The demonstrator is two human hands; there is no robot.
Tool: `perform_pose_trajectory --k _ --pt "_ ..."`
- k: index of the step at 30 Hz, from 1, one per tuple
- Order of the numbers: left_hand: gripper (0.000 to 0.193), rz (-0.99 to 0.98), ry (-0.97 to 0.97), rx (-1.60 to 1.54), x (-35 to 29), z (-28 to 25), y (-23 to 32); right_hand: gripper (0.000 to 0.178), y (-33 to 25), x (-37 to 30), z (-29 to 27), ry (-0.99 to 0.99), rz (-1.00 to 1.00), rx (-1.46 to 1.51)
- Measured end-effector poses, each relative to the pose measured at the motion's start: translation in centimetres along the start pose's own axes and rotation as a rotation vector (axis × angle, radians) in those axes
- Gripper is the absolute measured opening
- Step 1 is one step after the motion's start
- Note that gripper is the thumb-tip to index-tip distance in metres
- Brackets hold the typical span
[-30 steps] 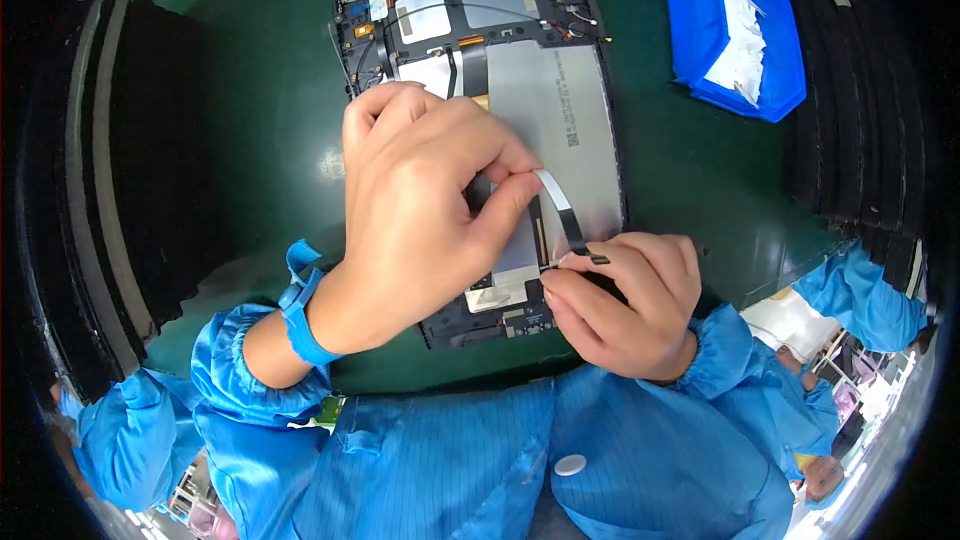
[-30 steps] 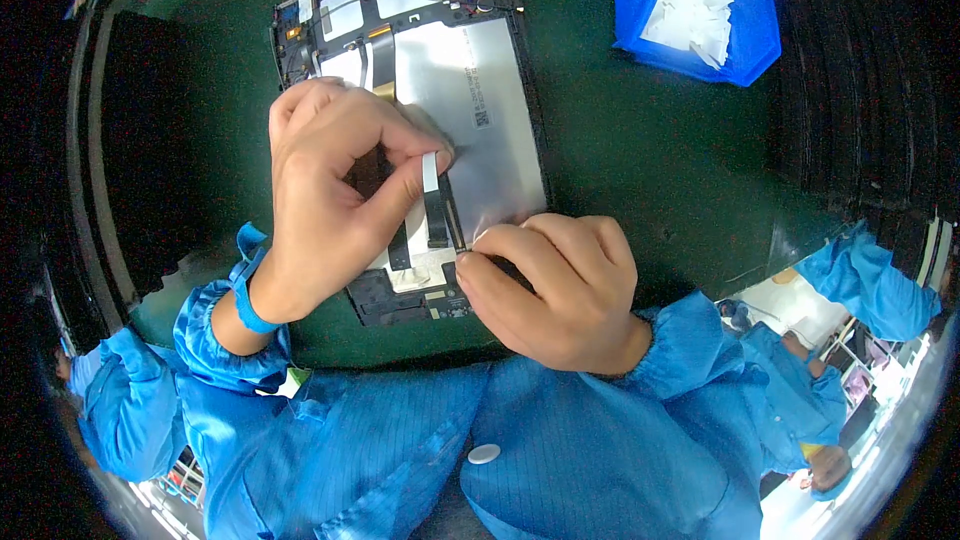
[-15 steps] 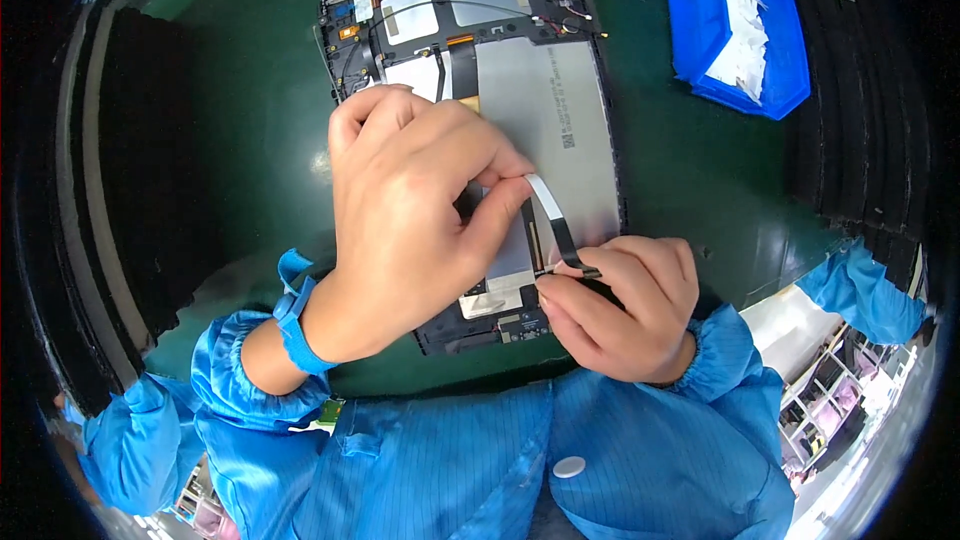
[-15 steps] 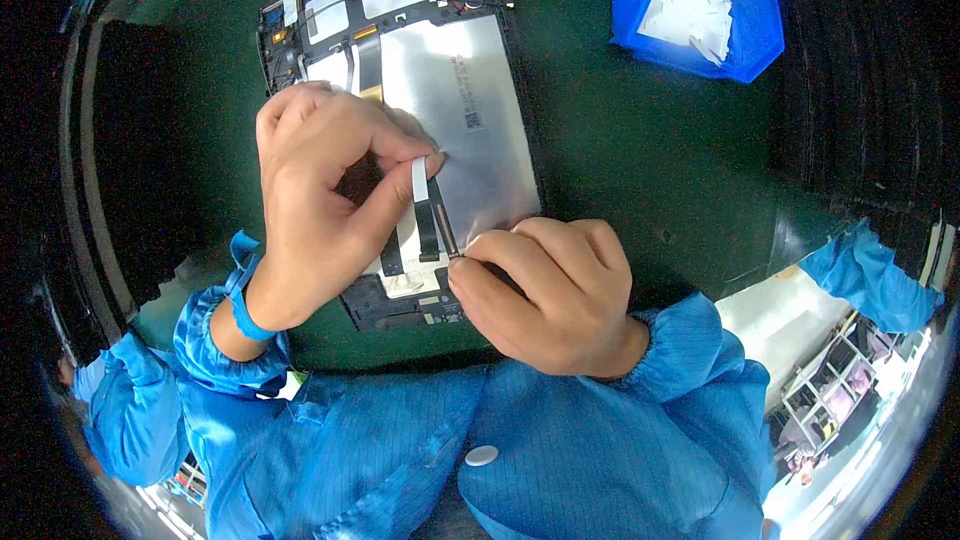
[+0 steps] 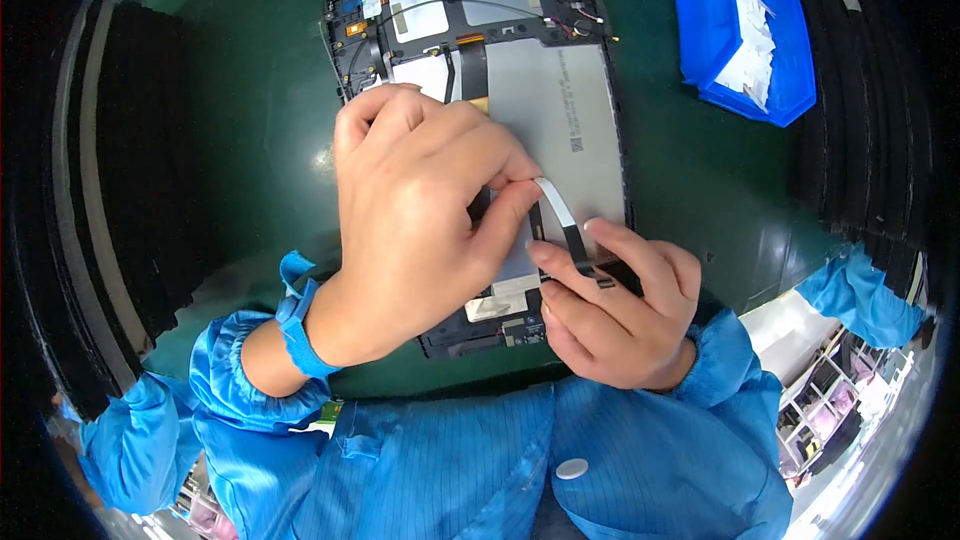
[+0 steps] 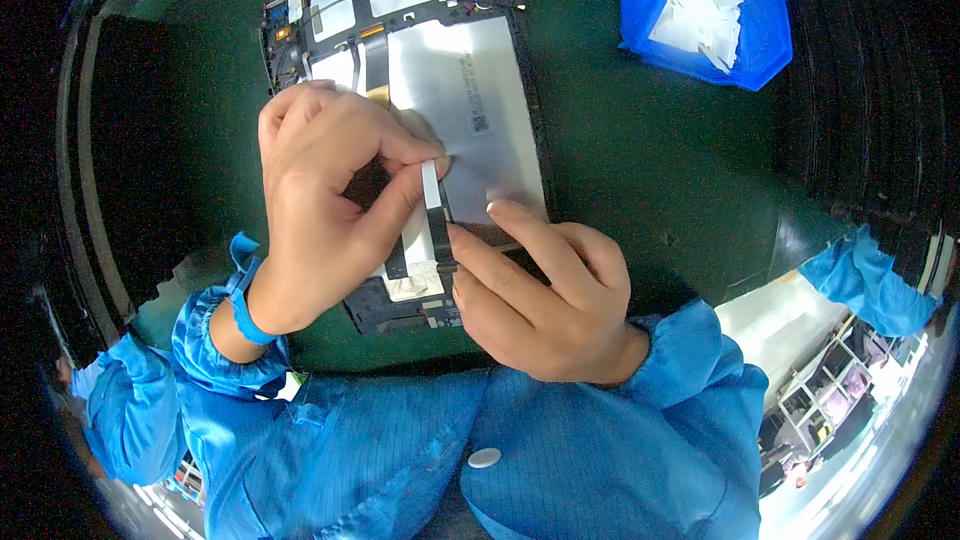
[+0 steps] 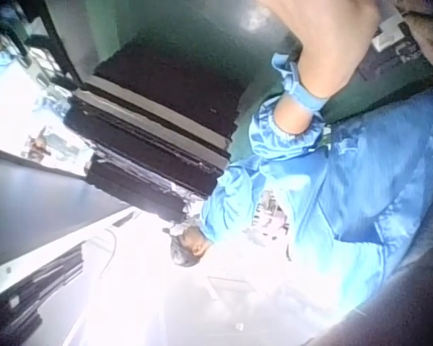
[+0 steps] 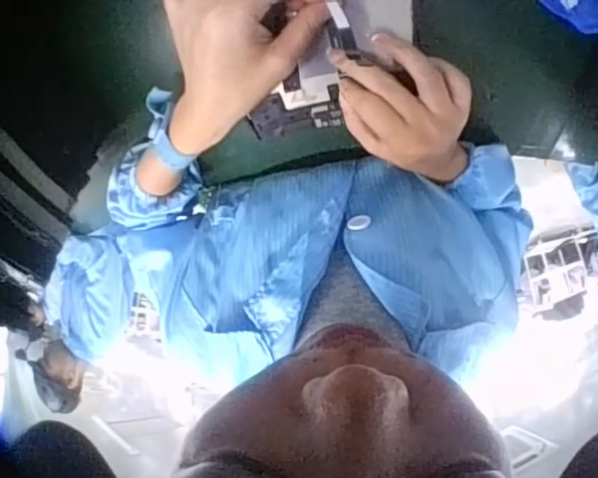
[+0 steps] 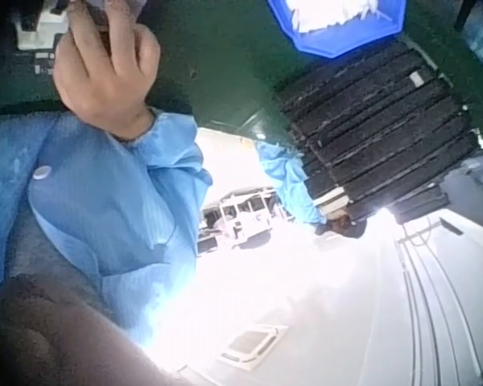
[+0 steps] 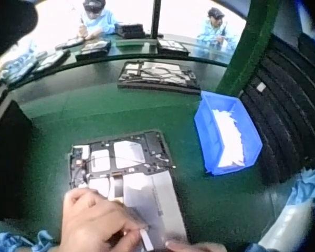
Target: The person takes tablet assemblies, peels adhesive backing strips, presses ribbon cables into place inside each tablet by hand, and stacks the completed assemblies.
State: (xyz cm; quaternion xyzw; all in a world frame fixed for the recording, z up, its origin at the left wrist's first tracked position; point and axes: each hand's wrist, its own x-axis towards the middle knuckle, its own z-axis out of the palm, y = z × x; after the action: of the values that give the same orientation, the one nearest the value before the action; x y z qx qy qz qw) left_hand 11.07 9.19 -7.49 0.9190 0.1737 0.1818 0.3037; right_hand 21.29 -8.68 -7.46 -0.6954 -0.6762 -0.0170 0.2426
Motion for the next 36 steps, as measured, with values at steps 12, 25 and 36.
perform_pose_trajectory --k 12,25,36 --pt "0.048 -0.069 0.323 -0.167 -0.9 0.4 -1.1 0.053 0.1 3.3 -0.4 -0.288 0.056 -0.108" --pt "0.064 -0.275 0.165 0.011 -2.8 3.5 -3.9 0.065 7.5 1.6 3.3 0.001 0.555 0.820" --pt "0.057 -0.035 0.369 -0.948 -2.3 5.5 -7.6 0.056 1.5 14.7 -4.0 0.095 0.498 1.437"
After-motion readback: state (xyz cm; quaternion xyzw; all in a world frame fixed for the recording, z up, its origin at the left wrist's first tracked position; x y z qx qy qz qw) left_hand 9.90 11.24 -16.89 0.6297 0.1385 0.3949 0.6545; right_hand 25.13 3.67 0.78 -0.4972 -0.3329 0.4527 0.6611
